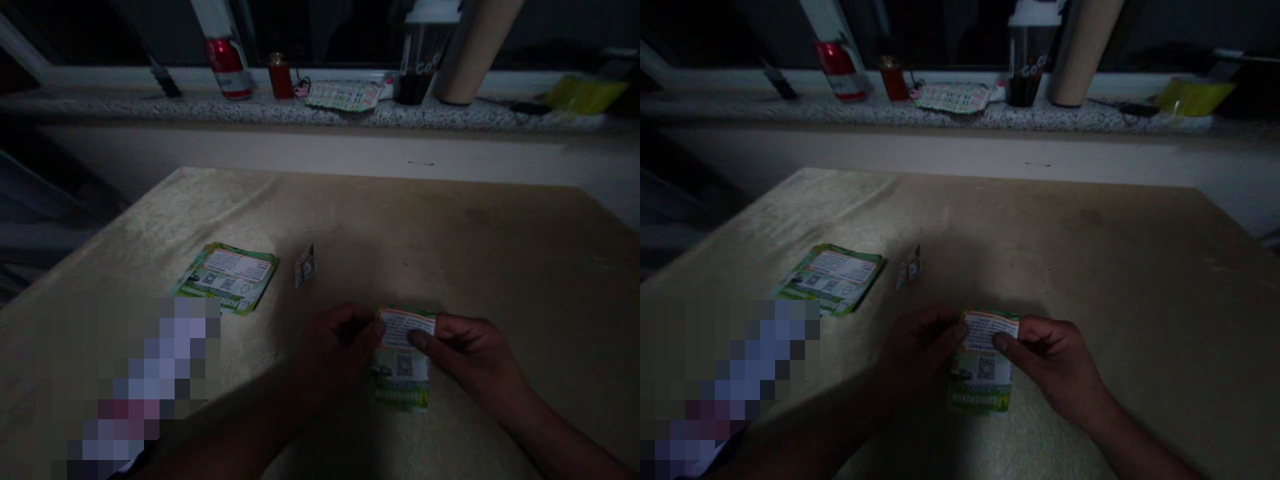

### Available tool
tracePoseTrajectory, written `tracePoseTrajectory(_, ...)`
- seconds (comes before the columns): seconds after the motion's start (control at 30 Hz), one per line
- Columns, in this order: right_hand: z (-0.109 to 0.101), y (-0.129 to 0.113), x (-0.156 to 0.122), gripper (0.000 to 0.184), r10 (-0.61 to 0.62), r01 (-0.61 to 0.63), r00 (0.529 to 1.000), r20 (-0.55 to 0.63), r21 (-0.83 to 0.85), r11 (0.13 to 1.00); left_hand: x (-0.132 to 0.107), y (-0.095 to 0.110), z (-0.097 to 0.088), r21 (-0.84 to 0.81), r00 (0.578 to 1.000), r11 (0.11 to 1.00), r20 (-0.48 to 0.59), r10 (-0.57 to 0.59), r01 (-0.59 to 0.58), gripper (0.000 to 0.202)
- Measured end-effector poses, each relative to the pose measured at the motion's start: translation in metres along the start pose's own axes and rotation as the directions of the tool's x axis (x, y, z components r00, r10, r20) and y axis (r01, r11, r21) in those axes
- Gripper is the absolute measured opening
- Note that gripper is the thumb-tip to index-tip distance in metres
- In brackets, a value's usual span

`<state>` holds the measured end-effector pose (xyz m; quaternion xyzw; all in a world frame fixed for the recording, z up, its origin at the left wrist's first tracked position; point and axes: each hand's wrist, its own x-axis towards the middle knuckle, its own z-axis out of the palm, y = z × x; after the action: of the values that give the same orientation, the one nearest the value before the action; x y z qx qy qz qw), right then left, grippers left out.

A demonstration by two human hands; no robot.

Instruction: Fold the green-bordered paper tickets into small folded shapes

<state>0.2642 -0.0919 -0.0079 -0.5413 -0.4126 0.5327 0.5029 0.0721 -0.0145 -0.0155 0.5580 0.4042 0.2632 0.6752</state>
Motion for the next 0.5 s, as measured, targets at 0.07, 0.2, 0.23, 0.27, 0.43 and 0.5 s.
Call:
tracePoseTrajectory(0.07,0.0,0.0,0.0,0.008,0.01,-0.01,1.0,0.01,0.002,1.0,-0.001,0.0,0.0,0.011,1.0,1.0,-0.017,0.023,-0.023,0.027)
tracePoseTrajectory(0.2,0.001,0.004,-0.001,0.01,0.01,-0.009,1.0,0.007,-0.066,0.998,-0.001,0.001,0.001,0.077,0.999,0.996,-0.032,0.038,-0.035,0.027)
tracePoseTrajectory(0.23,0.001,0.005,-0.002,0.011,-0.003,0.002,1.0,-0.004,-0.113,0.994,-0.001,0.002,0.001,0.112,0.998,0.993,-0.037,0.04,-0.036,0.026)
tracePoseTrajectory(0.27,0.001,0.007,-0.002,0.01,-0.03,0.025,0.999,-0.027,-0.174,0.984,0.0,0.002,0.001,0.161,0.998,0.986,-0.042,0.045,-0.037,0.026)
tracePoseTrajectory(0.43,-0.008,0.007,0.0,0.019,-0.355,0.245,0.934,-0.044,-0.644,0.725,0.012,0.003,-0.006,0.64,0.986,0.763,-0.051,0.156,-0.087,0.029)
tracePoseTrajectory(0.5,-0.013,0.004,0.001,0.019,-0.469,0.386,0.877,0.107,-0.738,0.553,0.016,0.002,-0.009,0.798,0.973,0.587,-0.004,0.231,-0.136,0.03)
